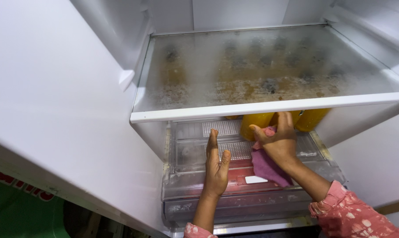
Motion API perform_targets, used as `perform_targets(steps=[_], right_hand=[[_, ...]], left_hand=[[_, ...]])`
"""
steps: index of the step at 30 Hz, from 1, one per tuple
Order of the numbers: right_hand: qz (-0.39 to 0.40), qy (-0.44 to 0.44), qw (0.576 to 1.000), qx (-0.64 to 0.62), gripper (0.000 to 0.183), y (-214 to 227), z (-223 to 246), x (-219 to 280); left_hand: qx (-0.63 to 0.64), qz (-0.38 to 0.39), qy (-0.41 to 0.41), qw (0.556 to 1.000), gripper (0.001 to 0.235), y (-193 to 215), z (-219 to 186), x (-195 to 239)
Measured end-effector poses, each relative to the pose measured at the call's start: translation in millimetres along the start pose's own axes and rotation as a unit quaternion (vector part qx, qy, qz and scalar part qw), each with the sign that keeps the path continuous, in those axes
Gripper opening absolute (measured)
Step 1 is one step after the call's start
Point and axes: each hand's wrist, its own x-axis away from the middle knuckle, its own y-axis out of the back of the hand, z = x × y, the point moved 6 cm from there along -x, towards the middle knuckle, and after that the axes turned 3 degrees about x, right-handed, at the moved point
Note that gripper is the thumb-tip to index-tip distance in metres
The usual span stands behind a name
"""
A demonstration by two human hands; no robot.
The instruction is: The person repeatedly picks up yellow liquid-filled bottles from a table, wipes each with a pink cloth, and places them into the bottom shelf of an open refrigerator. The person also wipes the interior shelf and door frame of the refrigerator with the cloth.
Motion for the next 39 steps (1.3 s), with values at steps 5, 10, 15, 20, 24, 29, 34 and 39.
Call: perform_targets(steps=[5, 10, 15, 20, 24, 29, 34, 39], right_hand=[[-0.110, 0.058, 0.992, 0.038, 0.069, 9.1, -8.9, 9.7], [-0.112, 0.165, 0.976, 0.088, 0.044, 8.2, -4.9, 16.7], [-0.064, 0.205, 0.968, 0.129, 0.038, 1.1, -6.5, 14.9], [-0.069, 0.165, 0.974, 0.137, 0.033, 1.5, -11.7, 8.5], [-0.094, 0.191, 0.968, 0.130, 0.029, 7.1, 3.1, 12.3], [-0.147, 0.192, 0.949, 0.200, 0.046, 13.1, 9.2, -17.2], [-0.164, 0.216, 0.913, 0.306, 0.029, 3.7, -4.4, -69.8], [0.011, 0.028, 0.943, 0.332, 0.042, 1.2, -29.6, -96.1]], left_hand=[[-0.010, -0.001, -0.007, 1.000, 0.083, 0.2, 0.2, 0.5], [-0.017, 0.000, -0.013, 1.000, 0.082, -0.2, -1.6, -0.2], [-0.014, 0.005, -0.003, 1.000, 0.082, -0.2, -1.7, 0.9], [-0.029, 0.004, -0.016, 0.999, 0.081, 0.7, -1.7, 0.8], [-0.044, 0.002, -0.021, 0.999, 0.081, 0.6, -1.7, 1.8], [-0.054, 0.007, -0.016, 0.998, 0.081, -0.9, -1.6, 0.5], [-0.081, 0.010, -0.018, 0.997, 0.077, -0.8, -4.5, 0.1], [-0.080, 0.004, -0.031, 0.996, 0.072, -1.4, -6.6, 1.4]])
